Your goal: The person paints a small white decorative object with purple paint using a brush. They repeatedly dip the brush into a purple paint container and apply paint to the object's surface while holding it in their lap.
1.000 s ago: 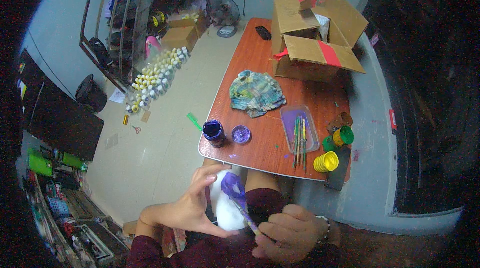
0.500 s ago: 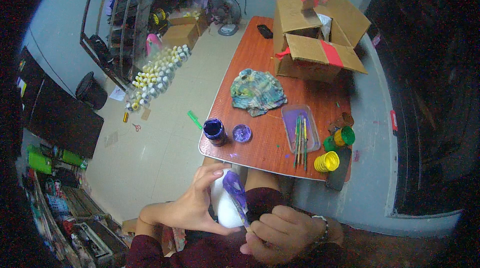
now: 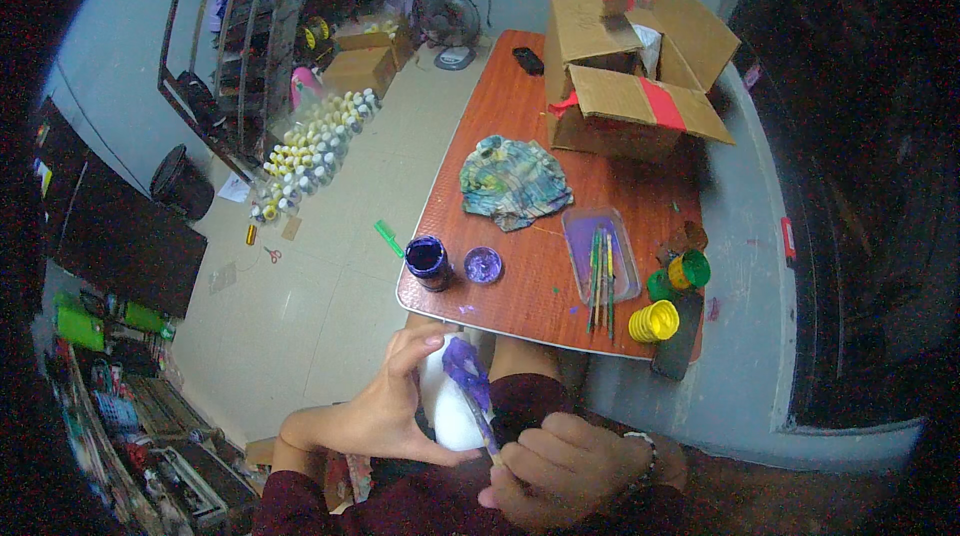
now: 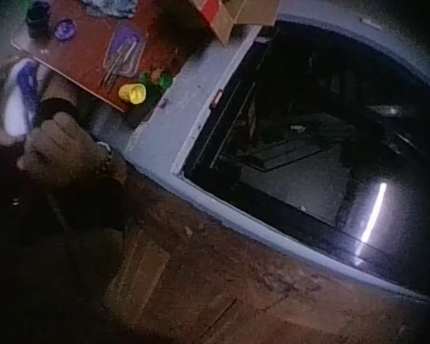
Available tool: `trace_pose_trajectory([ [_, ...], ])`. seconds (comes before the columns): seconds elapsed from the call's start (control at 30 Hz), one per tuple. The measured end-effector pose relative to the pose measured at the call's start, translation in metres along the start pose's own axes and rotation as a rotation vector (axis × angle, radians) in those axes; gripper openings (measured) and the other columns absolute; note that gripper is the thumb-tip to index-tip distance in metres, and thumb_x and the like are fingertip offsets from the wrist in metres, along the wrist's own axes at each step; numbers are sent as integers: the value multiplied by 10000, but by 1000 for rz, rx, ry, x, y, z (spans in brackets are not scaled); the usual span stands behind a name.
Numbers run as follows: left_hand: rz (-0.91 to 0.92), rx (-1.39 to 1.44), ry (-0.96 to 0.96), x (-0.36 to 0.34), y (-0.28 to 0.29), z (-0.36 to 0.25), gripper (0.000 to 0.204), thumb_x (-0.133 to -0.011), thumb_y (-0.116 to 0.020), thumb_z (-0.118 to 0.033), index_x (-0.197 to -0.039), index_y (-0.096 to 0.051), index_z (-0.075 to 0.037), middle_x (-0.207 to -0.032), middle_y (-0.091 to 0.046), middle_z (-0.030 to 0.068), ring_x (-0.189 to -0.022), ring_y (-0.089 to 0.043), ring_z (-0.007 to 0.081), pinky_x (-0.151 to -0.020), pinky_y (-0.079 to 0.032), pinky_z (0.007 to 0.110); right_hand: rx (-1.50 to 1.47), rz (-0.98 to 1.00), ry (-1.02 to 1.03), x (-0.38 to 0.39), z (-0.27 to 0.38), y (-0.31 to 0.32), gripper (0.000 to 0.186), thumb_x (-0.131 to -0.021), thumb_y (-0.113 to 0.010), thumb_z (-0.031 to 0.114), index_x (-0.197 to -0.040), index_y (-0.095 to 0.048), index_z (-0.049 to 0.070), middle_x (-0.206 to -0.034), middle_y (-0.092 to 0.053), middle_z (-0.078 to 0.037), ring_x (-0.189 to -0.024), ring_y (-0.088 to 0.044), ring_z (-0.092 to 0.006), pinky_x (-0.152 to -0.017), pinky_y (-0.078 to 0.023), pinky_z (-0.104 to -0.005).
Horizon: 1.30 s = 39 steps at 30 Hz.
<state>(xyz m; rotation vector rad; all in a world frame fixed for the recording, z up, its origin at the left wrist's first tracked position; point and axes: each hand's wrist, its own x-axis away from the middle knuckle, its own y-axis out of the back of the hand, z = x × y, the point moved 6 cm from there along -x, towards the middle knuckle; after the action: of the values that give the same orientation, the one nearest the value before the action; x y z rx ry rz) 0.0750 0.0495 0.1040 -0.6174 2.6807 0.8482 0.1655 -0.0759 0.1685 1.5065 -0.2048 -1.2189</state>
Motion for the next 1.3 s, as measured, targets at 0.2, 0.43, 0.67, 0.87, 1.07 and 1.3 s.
trace_pose_trajectory([
  [0.2, 9, -8, 5, -1, 1, -2, 1041, -530, -819, -289, -1303, -150, -90, -1200, -297, 255, -1131, -323, 411, -922, -300, 473, -2, -36, -29, -1, 1, 1, 236, -729, -640, 285, -766, -519, 85, -694, -557, -33, -558, -503, -153, -503, -331, -288],
  [0.43, 4, -14, -1, -1, 0, -1, 1040, -531, -818, -292, -1304, -151, -91, -1201, -301, 252, -1134, -325, 408, -920, -304, 467, -1, -50, 48, 3, 1, -3, 245, -742, -632, 306, -774, -511, 95, -698, -556, -26, -568, -500, -154, -532, -338, -292],
  [0.67, -70, 126, 40, 3, 2, 6, 1052, -515, -829, -284, -1294, -154, -75, -1212, -310, 225, -1147, -336, 368, -938, -303, 451, -9, 61, -62, 12, -1, -3, 217, -743, -626, 304, -789, -519, 122, -751, -560, -18, -621, -510, -157, -553, -337, -307],
  [0.87, -122, 122, 49, 4, 10, 5, 1080, -510, -839, -285, -1286, -120, -67, -1227, -307, 211, -1160, -342, 346, -953, -297, 422, -43, -43, -121, 28, -8, 5, 253, -739, -623, 354, -818, -532, 132, -737, -574, -27, -604, -516, -166, -536, -321, -327],
  [1.07, -147, 140, -11, 3, 9, 4, 1100, -495, -849, -257, -1286, -100, -107, -1226, -293, 223, -1162, -342, 350, -940, -303, 416, -90, -187, -111, 30, -8, 9, 261, -778, -592, 374, -859, -544, 130, -688, -587, -30, -545, -511, -173, -512, -300, -340],
  [1.3, -161, 149, -67, 3, 13, -1, 1087, -505, -844, -247, -1289, -100, -125, -1223, -288, 231, -1157, -345, 346, -911, -324, 422, -176, -152, -134, 32, -13, 13, 255, -800, -573, 380, -861, -551, 133, -705, -603, -40, -566, -530, -174, -516, -304, -331],
])
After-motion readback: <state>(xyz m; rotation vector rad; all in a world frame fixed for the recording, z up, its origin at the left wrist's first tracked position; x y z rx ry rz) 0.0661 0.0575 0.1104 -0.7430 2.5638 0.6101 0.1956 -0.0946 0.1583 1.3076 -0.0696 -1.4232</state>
